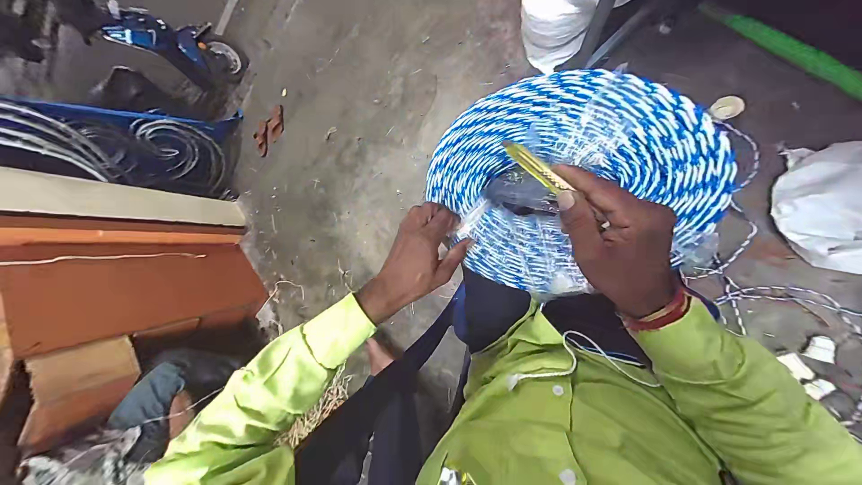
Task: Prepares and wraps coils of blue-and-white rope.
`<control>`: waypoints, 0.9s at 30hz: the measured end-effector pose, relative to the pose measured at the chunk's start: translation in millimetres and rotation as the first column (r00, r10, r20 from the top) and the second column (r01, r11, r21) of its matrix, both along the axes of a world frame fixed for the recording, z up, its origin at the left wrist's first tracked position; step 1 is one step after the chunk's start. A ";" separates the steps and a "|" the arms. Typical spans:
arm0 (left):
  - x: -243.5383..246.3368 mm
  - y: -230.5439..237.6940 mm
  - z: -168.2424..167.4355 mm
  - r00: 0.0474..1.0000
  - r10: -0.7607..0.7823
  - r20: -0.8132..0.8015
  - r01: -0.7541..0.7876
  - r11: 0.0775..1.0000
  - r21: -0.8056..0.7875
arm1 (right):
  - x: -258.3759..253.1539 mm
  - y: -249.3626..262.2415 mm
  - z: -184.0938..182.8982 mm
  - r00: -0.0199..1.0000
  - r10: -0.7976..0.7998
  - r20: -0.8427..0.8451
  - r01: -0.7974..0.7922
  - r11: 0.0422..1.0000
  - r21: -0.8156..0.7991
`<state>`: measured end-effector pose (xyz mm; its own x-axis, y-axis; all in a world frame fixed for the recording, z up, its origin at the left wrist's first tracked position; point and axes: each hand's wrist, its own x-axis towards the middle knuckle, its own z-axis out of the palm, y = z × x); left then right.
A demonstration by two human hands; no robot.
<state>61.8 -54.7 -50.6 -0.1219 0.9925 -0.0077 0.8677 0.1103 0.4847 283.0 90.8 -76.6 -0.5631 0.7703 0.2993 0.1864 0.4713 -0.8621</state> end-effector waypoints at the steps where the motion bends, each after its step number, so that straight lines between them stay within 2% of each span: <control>1: 2.7 -1.4 6.7 0.999 0.039 0.034 -0.038 0.998 -0.040 | 1.3 -1.2 0.8 1.000 -0.002 -0.010 0.001 1.000 -0.015; 3: 11.1 -1.0 18.4 0.989 0.136 0.065 -0.126 0.982 -0.138 | 4.3 -2.5 2.2 1.000 -0.001 -0.019 0.001 1.000 -0.031; 7: 28.5 9.9 38.0 0.968 0.252 -0.003 -0.241 0.919 -0.312 | 7.1 -7.8 -0.7 1.000 -0.020 -0.023 0.019 1.000 -0.009; 11: 22.6 9.4 29.0 0.961 0.270 -0.056 -0.273 0.905 -0.325 | 4.9 -8.4 -1.3 0.999 -0.038 -0.002 0.038 0.999 -0.039; 16: 23.7 -0.7 26.0 0.925 0.377 -0.051 -0.369 0.858 -0.357 | 3.7 -6.2 0.2 0.999 -0.031 0.034 0.033 0.998 -0.055; 20: 20.5 -6.0 21.9 0.924 0.381 -0.025 -0.362 0.854 -0.375 | 2.5 -6.4 -0.3 0.999 -0.021 0.033 0.022 0.999 -0.048; 25: 9.9 -8.0 17.7 0.910 0.381 0.163 -0.297 0.874 -0.385 | 2.8 -5.5 0.5 0.999 -0.026 0.020 0.026 0.999 -0.032; 27: 10.2 -6.4 17.5 0.919 0.354 0.173 -0.271 0.886 -0.376 | 3.5 -4.8 -0.3 1.000 -0.022 0.021 0.023 0.999 -0.046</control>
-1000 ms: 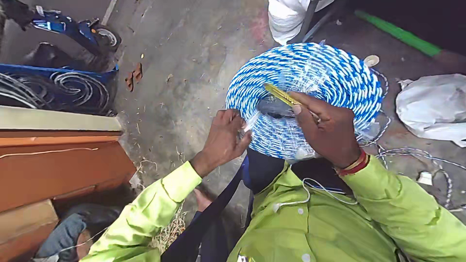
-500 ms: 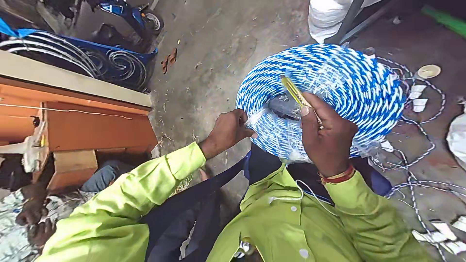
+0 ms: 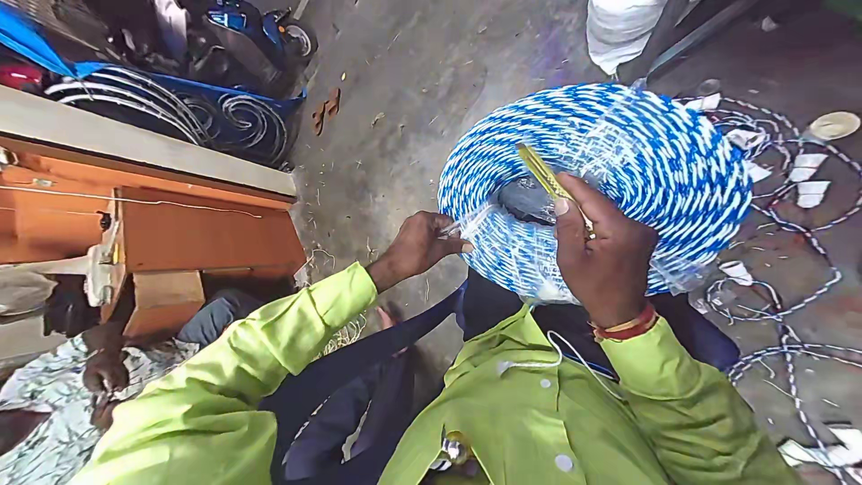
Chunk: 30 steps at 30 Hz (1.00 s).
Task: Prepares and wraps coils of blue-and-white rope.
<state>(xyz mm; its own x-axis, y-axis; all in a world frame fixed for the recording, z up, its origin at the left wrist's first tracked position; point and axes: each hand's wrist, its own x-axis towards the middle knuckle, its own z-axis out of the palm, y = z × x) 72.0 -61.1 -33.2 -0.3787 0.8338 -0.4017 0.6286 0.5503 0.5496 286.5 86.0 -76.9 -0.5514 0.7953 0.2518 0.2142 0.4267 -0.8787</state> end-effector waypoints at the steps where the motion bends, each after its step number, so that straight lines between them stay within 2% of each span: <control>1: 2.0 2.7 1.1 0.999 -0.028 -0.033 0.028 1.000 0.011 | 0.2 0.6 -1.0 1.000 -0.002 -0.004 0.002 1.000 -0.008; 6: 5.4 4.6 -2.0 0.942 -0.237 -0.238 0.275 0.951 0.141 | -0.3 2.3 -1.6 1.000 0.000 0.006 0.000 1.000 0.002; 8: 8.8 4.3 3.5 0.919 -0.276 -0.281 0.322 0.938 0.129 | -1.4 2.2 -2.6 1.000 -0.010 0.005 0.010 0.999 0.033; 10: 12.8 5.0 7.7 0.949 -0.212 -0.234 0.238 0.967 0.090 | -1.9 2.8 -3.4 1.000 -0.006 0.008 0.006 0.999 0.035; 13: 10.6 8.6 6.7 0.997 -0.031 -0.066 0.036 0.997 0.062 | -2.3 3.7 -3.5 1.000 0.001 0.029 -0.002 1.000 0.023; 17: 9.0 11.3 9.9 0.999 -0.022 -0.026 0.021 0.999 -0.045 | -3.7 1.5 -2.8 0.998 0.010 0.064 -0.013 0.999 0.052; 19: 9.8 19.5 14.9 0.998 0.058 0.040 -0.052 0.990 -0.131 | -6.1 0.5 -2.2 0.996 0.019 0.091 -0.024 0.998 0.058; 20: 8.3 23.8 14.5 0.977 0.170 0.129 -0.145 0.972 -0.188 | -7.4 0.5 -2.5 0.995 0.025 0.098 -0.031 0.998 0.055; 22: 10.2 19.1 8.1 0.852 0.392 0.347 -0.326 0.916 -0.234 | -7.1 -0.3 -4.1 0.994 0.027 0.108 -0.033 0.998 0.055; 23: 14.8 12.3 4.2 0.798 0.435 0.416 -0.364 0.899 -0.242 | -5.8 0.1 -5.0 0.993 0.026 0.112 -0.034 0.998 0.062; 24: 18.6 6.9 3.6 0.800 0.411 0.437 -0.337 0.910 -0.240 | -4.6 0.6 -5.5 0.992 0.027 0.120 -0.036 0.997 0.070; 25: 20.6 2.1 7.7 0.868 0.322 0.378 -0.241 0.939 -0.246 | -3.7 -0.2 -5.9 0.992 0.029 0.124 -0.038 0.997 0.072; 26: 20.0 -0.7 14.7 0.958 0.172 0.228 -0.111 0.959 -0.259 | -4.4 -0.9 -5.8 0.992 0.026 0.126 -0.037 0.996 0.083; 27: 17.6 -4.2 20.1 1.000 -0.013 0.026 0.020 0.957 -0.290 | -6.0 -0.8 -5.3 0.991 0.026 0.135 -0.039 0.995 0.096; 28: 14.9 -9.6 22.8 0.975 -0.157 -0.160 0.098 0.940 -0.326 | -6.9 -1.1 -4.7 0.988 0.028 0.150 -0.045 0.993 0.106; 29: 11.4 -16.6 21.0 0.927 -0.234 -0.294 0.134 0.936 -0.325 | -7.8 -1.3 -4.6 0.986 0.033 0.161 -0.051 0.992 0.114; 30: 8.8 -23.3 17.6 0.897 -0.257 -0.359 0.150 0.942 -0.299 | -8.0 -1.6 -4.6 0.985 0.039 0.170 -0.059 0.991 0.118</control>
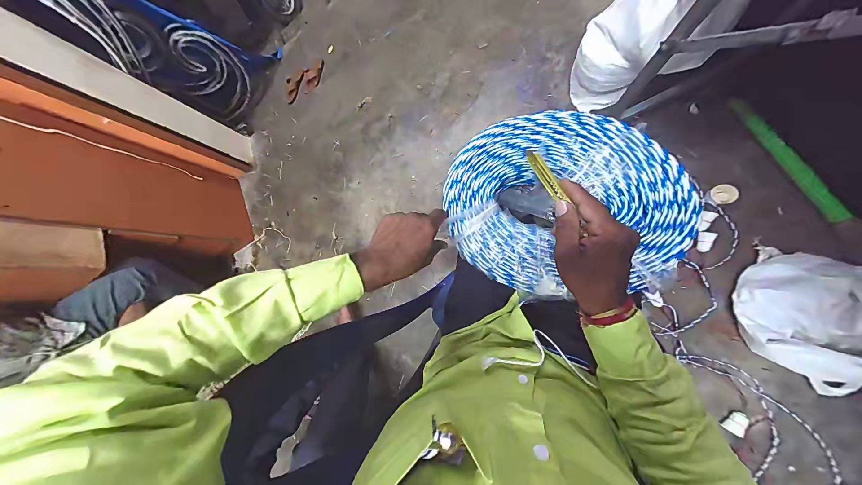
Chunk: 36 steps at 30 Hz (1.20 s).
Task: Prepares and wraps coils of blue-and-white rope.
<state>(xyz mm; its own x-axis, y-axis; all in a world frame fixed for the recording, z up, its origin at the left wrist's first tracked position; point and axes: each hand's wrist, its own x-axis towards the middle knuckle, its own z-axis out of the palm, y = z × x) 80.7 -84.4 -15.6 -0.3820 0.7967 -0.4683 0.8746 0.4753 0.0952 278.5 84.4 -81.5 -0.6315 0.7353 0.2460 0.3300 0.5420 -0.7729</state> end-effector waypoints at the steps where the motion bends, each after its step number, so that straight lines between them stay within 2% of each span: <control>1: -1.9 -3.7 -2.5 1.000 0.006 -0.001 -0.006 0.999 0.042 | -1.0 0.3 -0.4 1.000 0.002 0.001 -0.002 1.000 0.001; 5: 0.2 -10.3 -16.0 0.989 0.089 0.120 -0.120 0.951 0.283 | 0.6 -1.8 -0.5 1.000 -0.006 -0.006 0.006 1.000 0.021; 9: 4.1 -2.9 -23.7 0.979 0.092 0.184 -0.160 0.902 0.401 | 0.8 -2.0 -1.6 1.000 -0.009 -0.002 0.010 1.000 0.027; 13: 11.4 10.3 -26.4 0.974 0.142 0.178 -0.197 0.917 0.347 | 1.1 0.1 -1.2 1.000 -0.006 -0.014 0.006 1.000 0.010; 17: 12.3 11.7 -34.0 0.981 0.068 0.180 -0.124 0.937 0.326 | 1.3 2.2 -2.6 1.000 -0.015 -0.026 0.014 1.000 -0.009; 20: 10.6 15.1 -31.4 0.965 0.015 0.264 -0.100 0.945 0.312 | 2.7 2.8 -4.3 0.999 -0.024 -0.030 0.023 1.000 -0.017; 24: 17.0 18.9 -21.0 0.879 0.195 0.435 -0.315 0.923 0.222 | 5.2 4.9 -1.7 0.999 -0.025 -0.022 0.024 0.999 -0.033; 26: 17.5 20.0 -22.4 0.852 0.226 0.472 -0.346 0.920 0.184 | 5.8 6.4 -0.6 1.000 -0.005 -0.007 0.005 1.000 -0.015; 31: 15.0 24.0 -23.1 0.927 0.081 0.367 -0.135 0.983 0.126 | 3.6 5.6 -2.4 0.999 0.043 -0.001 -0.043 0.999 0.032; 34: 4.2 23.6 -30.2 0.878 0.030 0.477 -0.146 0.967 0.209 | 14.5 1.1 -1.2 0.991 0.097 -0.091 -0.095 0.995 0.026; 36: -1.7 22.2 -33.6 0.834 0.014 0.552 -0.182 0.951 0.249 | 24.9 -7.9 7.9 0.974 0.197 -0.112 -0.193 0.980 0.046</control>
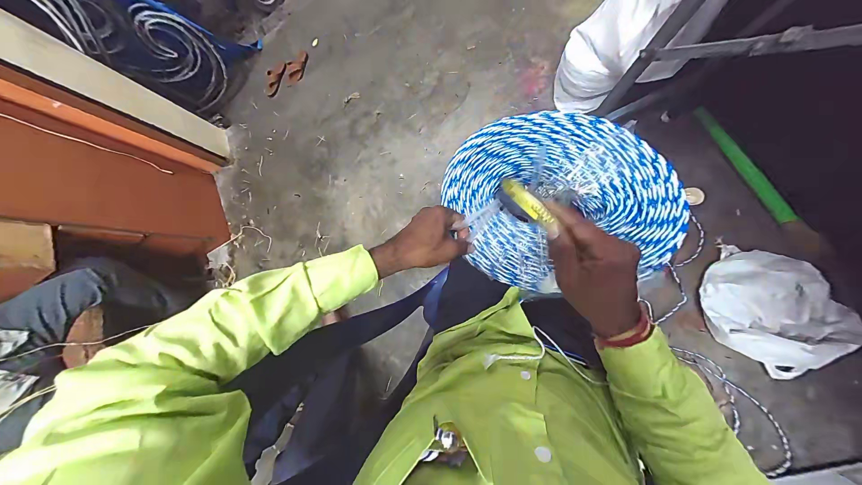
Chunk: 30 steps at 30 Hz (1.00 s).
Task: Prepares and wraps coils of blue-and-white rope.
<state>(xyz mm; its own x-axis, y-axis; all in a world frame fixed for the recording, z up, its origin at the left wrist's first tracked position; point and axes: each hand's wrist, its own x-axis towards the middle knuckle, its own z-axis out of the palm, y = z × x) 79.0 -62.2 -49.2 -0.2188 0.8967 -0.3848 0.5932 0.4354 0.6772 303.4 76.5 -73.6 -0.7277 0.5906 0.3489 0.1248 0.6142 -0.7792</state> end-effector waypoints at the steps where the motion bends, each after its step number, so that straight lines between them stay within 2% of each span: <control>1: -1.0 -2.9 -2.2 1.000 0.003 0.025 -0.003 1.000 0.024 | 5.0 -7.2 4.6 0.998 0.057 0.021 -0.057 0.998 0.030; 4: -2.2 -6.2 -2.7 0.999 0.010 0.035 -0.012 0.999 0.053 | 7.6 -18.9 9.4 0.987 0.126 0.102 -0.141 0.977 0.162; 7: -1.5 -8.7 -6.6 1.000 0.016 0.015 -0.018 0.995 0.096 | 2.1 -18.4 9.8 0.981 0.115 0.157 -0.159 0.939 0.306; 9: -0.4 -11.3 -7.5 1.000 0.023 0.009 -0.024 0.993 0.113 | -3.1 -19.5 11.1 0.976 0.113 0.184 -0.172 0.923 0.345; 14: 2.9 -12.5 -7.2 1.000 0.019 -0.023 -0.016 0.991 0.132 | -8.4 -19.7 11.2 0.949 0.163 0.270 -0.254 0.902 0.349; 19: 3.9 -15.4 -9.6 0.999 0.029 -0.021 -0.025 0.985 0.168 | 16.0 -5.0 52.3 0.870 0.252 0.424 -0.391 0.876 0.281; 22: 3.4 -14.5 -13.3 1.000 0.018 -0.009 -0.016 0.980 0.200 | 12.8 1.0 66.9 0.930 0.227 0.289 -0.312 0.904 0.292; 25: 5.0 -15.4 -14.1 1.000 0.024 -0.001 -0.023 0.973 0.231 | -11.2 -0.5 57.0 0.959 0.209 0.191 -0.261 0.912 0.315; 27: 5.2 -16.5 -13.8 1.000 0.027 -0.017 -0.022 0.970 0.243 | -22.4 -4.3 39.7 0.949 0.228 0.219 -0.290 0.905 0.310; 30: 5.1 -18.8 -14.8 0.999 0.049 0.003 -0.049 0.970 0.237 | -9.4 -8.1 30.9 0.911 0.271 0.311 -0.361 0.890 0.281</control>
<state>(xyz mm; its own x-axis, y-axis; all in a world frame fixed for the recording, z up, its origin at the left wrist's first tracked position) 84.2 -81.0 -64.0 -0.2655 0.9505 -0.1615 0.5771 0.2909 0.7631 294.0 68.4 -42.7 -0.9458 0.1998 0.2558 0.0489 0.8668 -0.4963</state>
